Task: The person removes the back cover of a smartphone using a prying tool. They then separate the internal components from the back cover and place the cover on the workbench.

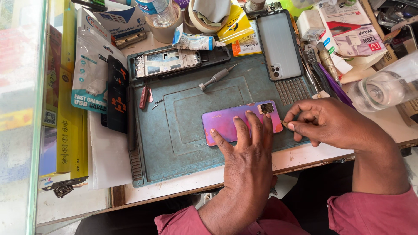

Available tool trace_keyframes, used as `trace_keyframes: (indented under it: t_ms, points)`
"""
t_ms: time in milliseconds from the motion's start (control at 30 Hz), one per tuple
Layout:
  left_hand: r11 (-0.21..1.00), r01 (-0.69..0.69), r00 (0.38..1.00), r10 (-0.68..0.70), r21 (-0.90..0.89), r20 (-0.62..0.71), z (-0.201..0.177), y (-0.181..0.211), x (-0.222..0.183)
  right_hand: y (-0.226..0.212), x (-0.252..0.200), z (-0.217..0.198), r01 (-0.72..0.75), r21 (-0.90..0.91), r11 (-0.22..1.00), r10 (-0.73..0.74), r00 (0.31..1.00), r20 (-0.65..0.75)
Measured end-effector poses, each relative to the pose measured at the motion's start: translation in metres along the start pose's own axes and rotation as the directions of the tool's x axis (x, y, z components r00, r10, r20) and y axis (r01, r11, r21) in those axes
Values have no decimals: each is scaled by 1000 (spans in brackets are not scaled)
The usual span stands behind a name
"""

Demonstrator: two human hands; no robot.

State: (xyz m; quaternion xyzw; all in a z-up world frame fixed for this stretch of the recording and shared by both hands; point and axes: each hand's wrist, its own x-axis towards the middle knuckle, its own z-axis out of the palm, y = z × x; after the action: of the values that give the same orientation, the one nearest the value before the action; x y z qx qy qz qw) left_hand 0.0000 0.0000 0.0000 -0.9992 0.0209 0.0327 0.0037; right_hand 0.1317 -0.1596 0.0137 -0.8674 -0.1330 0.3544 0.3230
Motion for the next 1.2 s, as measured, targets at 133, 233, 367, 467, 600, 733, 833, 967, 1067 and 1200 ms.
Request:
trace_keyframes:
  t_ms: [133,233,367,467,600,733,833,967,1067,1200]
  points:
    - [1000,-11,1000,12,-15,25,-1,-1,0,5,-1,1,9,23,1000,-9,1000,2]
    - [1000,-9,1000,9,5,13,-1,0,-1,9,-1,2,29,37,999,-29,1000,-4]
    - [999,0,999,1,32,-34,1,0,-2,14,-1,2,93,80,992,-94,996,9]
    - [999,-4,1000,5,37,-31,2,0,-3,16,-1,2,99,79,992,-100,995,6]
    - [999,-5,999,7,45,-41,3,0,-3,21,-3,3,132,34,991,-131,991,-27]
    - [997,-1,998,5,78,-55,-1,0,-3,26,-2,9,170,60,984,-167,985,-52]
    - [996,-34,999,35,79,-10,-6,-2,-4,29,-3,14,138,47,989,-134,988,-73]
    - [997,-72,997,72,27,0,-11,-8,-2,31,-13,27,141,80,987,-123,972,-200]
    - [995,-102,995,102,20,25,-13,-11,-1,30,-18,36,227,113,967,-209,966,-149]
    - [994,-105,994,105,19,-4,-17,-12,-1,35,-22,47,24,-12,1000,-26,979,-201]
